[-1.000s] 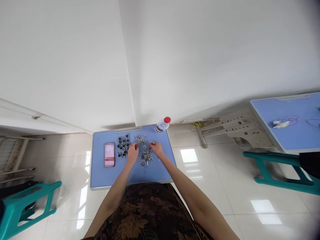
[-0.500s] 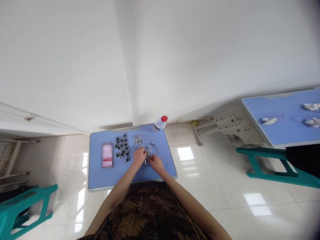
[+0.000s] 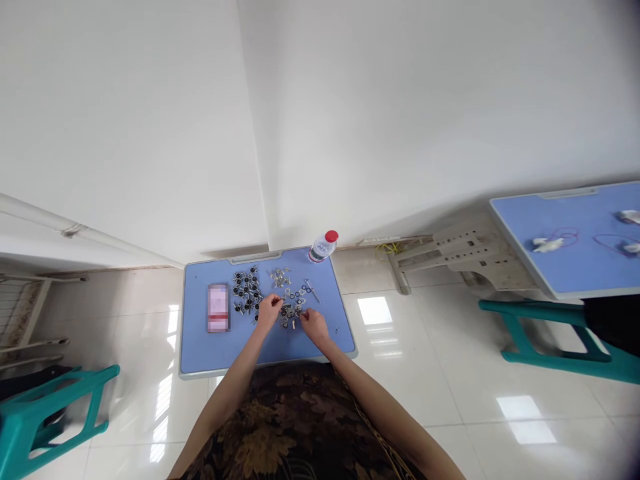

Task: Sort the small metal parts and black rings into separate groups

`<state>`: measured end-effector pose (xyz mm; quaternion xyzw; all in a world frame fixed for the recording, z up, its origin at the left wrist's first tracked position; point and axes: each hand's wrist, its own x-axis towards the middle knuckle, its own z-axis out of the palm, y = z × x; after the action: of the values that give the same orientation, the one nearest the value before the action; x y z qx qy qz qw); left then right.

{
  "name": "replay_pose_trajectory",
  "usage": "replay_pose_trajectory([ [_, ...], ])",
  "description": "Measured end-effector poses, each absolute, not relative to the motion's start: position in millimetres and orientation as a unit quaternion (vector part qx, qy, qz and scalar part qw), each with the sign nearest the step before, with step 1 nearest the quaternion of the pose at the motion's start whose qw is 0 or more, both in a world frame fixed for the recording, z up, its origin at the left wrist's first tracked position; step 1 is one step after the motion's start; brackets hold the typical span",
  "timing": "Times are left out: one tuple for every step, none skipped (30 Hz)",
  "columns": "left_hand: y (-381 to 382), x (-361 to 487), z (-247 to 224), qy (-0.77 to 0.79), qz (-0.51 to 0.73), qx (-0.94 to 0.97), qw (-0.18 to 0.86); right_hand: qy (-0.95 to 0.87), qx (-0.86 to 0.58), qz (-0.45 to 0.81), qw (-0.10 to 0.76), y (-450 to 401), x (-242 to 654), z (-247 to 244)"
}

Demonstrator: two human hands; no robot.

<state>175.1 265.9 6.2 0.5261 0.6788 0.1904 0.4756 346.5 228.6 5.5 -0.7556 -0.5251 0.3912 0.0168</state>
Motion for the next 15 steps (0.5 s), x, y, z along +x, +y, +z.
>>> replay_pose_trajectory([
  [264.9,174.0,5.3,0.679,0.194,0.522,0.479,-0.513,-0.757,0.403,0.035,227.9,349.2,3.0],
  [263.8,173.7,4.1,0.678,0.198,0.518,0.483,-0.498,-0.757,0.419,0.054,227.2,351.9,0.5],
  [262.8,174.2,2.6,0.675,0.203,0.514,0.488,-0.483,-0.756,0.436,0.073,226.7,354.3,-1.9],
  [261.9,175.4,1.0,0.671,0.209,0.512,0.494,-0.466,-0.754,0.454,0.091,226.2,356.2,-4.2],
  [261.0,177.2,-0.7,0.665,0.217,0.509,0.501,-0.448,-0.752,0.472,0.11,225.9,357.6,-6.2],
  [260.4,179.4,-2.3,0.659,0.226,0.507,0.507,-0.424,-0.75,0.49,0.131,225.7,358.3,-7.9],
  [260.0,181.9,-4.0,0.654,0.235,0.504,0.514,-0.392,-0.75,0.51,0.153,225.6,358.5,-9.1],
  [260.0,184.3,-5.4,0.648,0.242,0.502,0.52,-0.352,-0.748,0.535,0.174,225.5,358.2,-10.0],
  [260.2,186.6,-6.5,0.643,0.246,0.5,0.525,-0.307,-0.743,0.563,0.194,225.5,357.8,-10.4],
  [260.9,188.4,-7.3,0.638,0.247,0.501,0.53,-0.263,-0.731,0.594,0.209,225.4,357.3,-10.5],
  [261.8,189.8,-7.8,0.633,0.245,0.505,0.533,-0.225,-0.716,0.625,0.215,225.4,356.9,-10.2],
  [263.0,190.5,-7.8,0.629,0.241,0.51,0.535,-0.197,-0.7,0.653,0.212,225.4,356.9,-9.7],
  [264.3,190.7,-7.6,0.625,0.235,0.516,0.536,-0.182,-0.685,0.676,0.203,225.3,357.1,-9.0],
  [265.5,190.4,-7.2,0.621,0.229,0.522,0.538,-0.175,-0.673,0.693,0.188,225.1,357.7,-8.2],
  [266.5,189.7,-6.7,0.617,0.223,0.527,0.541,-0.173,-0.667,0.704,0.173,224.9,358.4,-7.4],
])
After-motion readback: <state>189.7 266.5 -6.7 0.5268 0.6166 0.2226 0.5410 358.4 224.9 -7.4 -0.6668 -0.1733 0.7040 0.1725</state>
